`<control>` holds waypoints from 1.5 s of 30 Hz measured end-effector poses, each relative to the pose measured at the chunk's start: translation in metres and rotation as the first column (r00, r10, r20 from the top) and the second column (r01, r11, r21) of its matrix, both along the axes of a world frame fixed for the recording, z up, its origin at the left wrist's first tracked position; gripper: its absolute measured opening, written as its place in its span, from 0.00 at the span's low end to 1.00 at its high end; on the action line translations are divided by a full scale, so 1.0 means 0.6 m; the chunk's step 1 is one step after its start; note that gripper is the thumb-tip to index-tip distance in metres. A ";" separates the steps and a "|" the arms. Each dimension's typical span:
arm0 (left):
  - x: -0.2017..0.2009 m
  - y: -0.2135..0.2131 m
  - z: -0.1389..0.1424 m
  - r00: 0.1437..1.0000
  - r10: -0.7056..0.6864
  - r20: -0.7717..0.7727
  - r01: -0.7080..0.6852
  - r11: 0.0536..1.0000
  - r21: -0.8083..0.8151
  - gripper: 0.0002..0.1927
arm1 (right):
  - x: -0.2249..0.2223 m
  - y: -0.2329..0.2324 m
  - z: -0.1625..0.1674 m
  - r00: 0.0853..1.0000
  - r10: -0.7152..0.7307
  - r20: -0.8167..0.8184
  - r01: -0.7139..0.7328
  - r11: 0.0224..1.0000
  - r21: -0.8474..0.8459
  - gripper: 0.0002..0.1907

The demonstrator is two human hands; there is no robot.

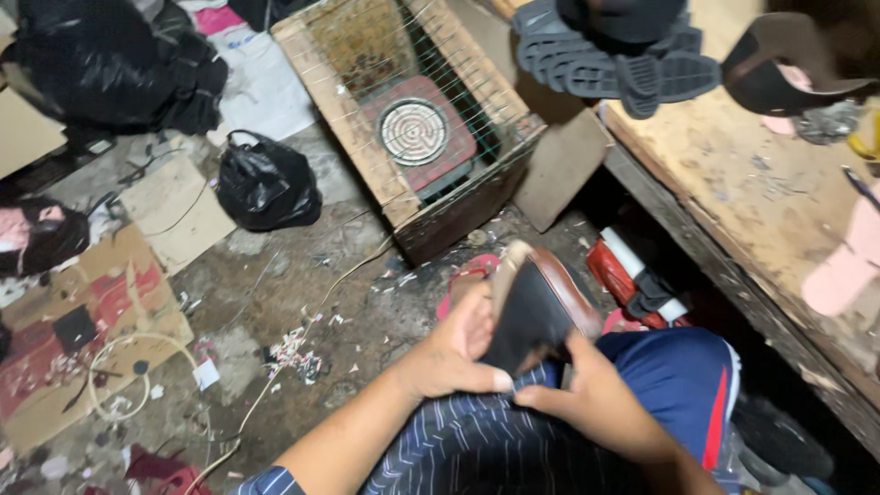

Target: The person sits on the floor holding a shoe upper stretched over a wooden last. They use pincers to grip and pull the upper's edge, then hammer the lasted edge to set it, repeating around the shoe and turning the shoe to reach different sides.

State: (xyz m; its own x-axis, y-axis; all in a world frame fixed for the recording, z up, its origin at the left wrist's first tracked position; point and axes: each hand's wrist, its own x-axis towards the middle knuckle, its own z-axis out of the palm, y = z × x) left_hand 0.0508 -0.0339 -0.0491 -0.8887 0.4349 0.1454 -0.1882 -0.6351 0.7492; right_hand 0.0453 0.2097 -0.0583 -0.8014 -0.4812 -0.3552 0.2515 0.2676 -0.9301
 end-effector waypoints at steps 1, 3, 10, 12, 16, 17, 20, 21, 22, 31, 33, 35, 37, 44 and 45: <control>-0.004 0.009 0.013 0.998 -0.062 0.012 0.061 0.998 0.015 0.56 | 0.005 -0.009 0.001 0.996 -0.024 -0.084 0.023 1.000 -0.019 0.37; -0.005 0.017 0.035 0.984 -0.171 0.054 0.169 0.984 0.048 0.58 | 0.018 -0.016 -0.003 0.971 -0.062 -0.230 0.050 0.997 -0.059 0.34; 0.035 0.039 0.100 0.964 -0.054 -0.262 -0.079 0.877 -0.474 0.40 | 0.040 0.010 -0.016 0.819 0.316 -0.479 -0.206 0.941 0.267 0.28; 0.046 0.061 0.112 0.918 0.008 -0.397 -0.224 0.836 -0.501 0.30 | 0.038 0.015 -0.012 0.827 0.378 -0.416 -0.293 0.922 0.254 0.22; 0.069 0.077 0.122 0.864 -0.030 -0.503 -0.272 0.812 -0.516 0.20 | 0.044 0.020 0.004 0.841 0.263 -0.472 -0.279 0.960 0.037 0.19; 0.077 0.083 0.122 0.848 -0.002 -0.531 -0.313 0.806 -0.503 0.19 | 0.046 0.020 0.009 0.842 0.257 -0.474 -0.281 0.959 0.021 0.19; 0.087 0.090 0.118 0.855 0.034 -0.518 -0.336 0.797 -0.502 0.16 | 0.052 0.017 0.018 0.848 0.237 -0.474 -0.264 0.964 0.010 0.22; 0.087 0.090 0.116 0.866 0.039 -0.498 -0.326 0.800 -0.504 0.15 | 0.053 0.014 0.018 0.851 0.230 -0.473 -0.253 0.967 0.016 0.23; 0.088 0.090 0.114 0.877 0.043 -0.479 -0.316 0.802 -0.507 0.14 | 0.054 0.012 0.019 0.852 0.222 -0.473 -0.241 0.970 0.022 0.23; 0.075 0.098 0.077 0.942 0.105 -0.319 -0.245 0.864 -0.440 0.11 | 0.050 0.009 0.009 0.868 0.166 -0.467 -0.145 0.986 0.082 0.32; 0.058 0.105 0.061 0.989 0.104 -0.104 -0.133 0.933 -0.336 0.09 | 0.048 0.007 0.006 0.889 0.158 -0.430 -0.099 0.983 0.156 0.34; 0.024 0.107 0.044 0.982 0.186 0.038 -0.149 0.880 -0.452 0.08 | 0.048 0.007 0.004 0.933 0.080 -0.350 0.023 0.959 0.282 0.36; -0.032 0.103 0.032 0.957 0.284 0.063 -0.253 0.919 -0.302 0.13 | 0.056 0.021 0.005 0.932 0.014 -0.362 0.104 0.947 0.305 0.39; -0.139 0.069 0.036 0.808 0.070 0.585 -0.006 0.994 -0.110 0.12 | 0.163 0.214 -0.016 0.719 0.221 -0.659 0.391 0.654 0.647 0.45; -0.139 0.068 0.039 0.840 0.063 0.539 0.013 0.991 -0.136 0.16 | 0.183 0.244 -0.030 0.782 0.192 -0.593 0.400 0.575 0.714 0.47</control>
State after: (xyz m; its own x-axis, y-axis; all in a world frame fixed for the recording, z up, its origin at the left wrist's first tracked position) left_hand -0.0324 0.0071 -0.0259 -0.8197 0.3925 -0.4171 -0.5727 -0.5502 0.6077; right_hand 0.1551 0.3561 -0.0760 -0.9890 -0.1481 -0.0004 -0.1410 0.9421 -0.3043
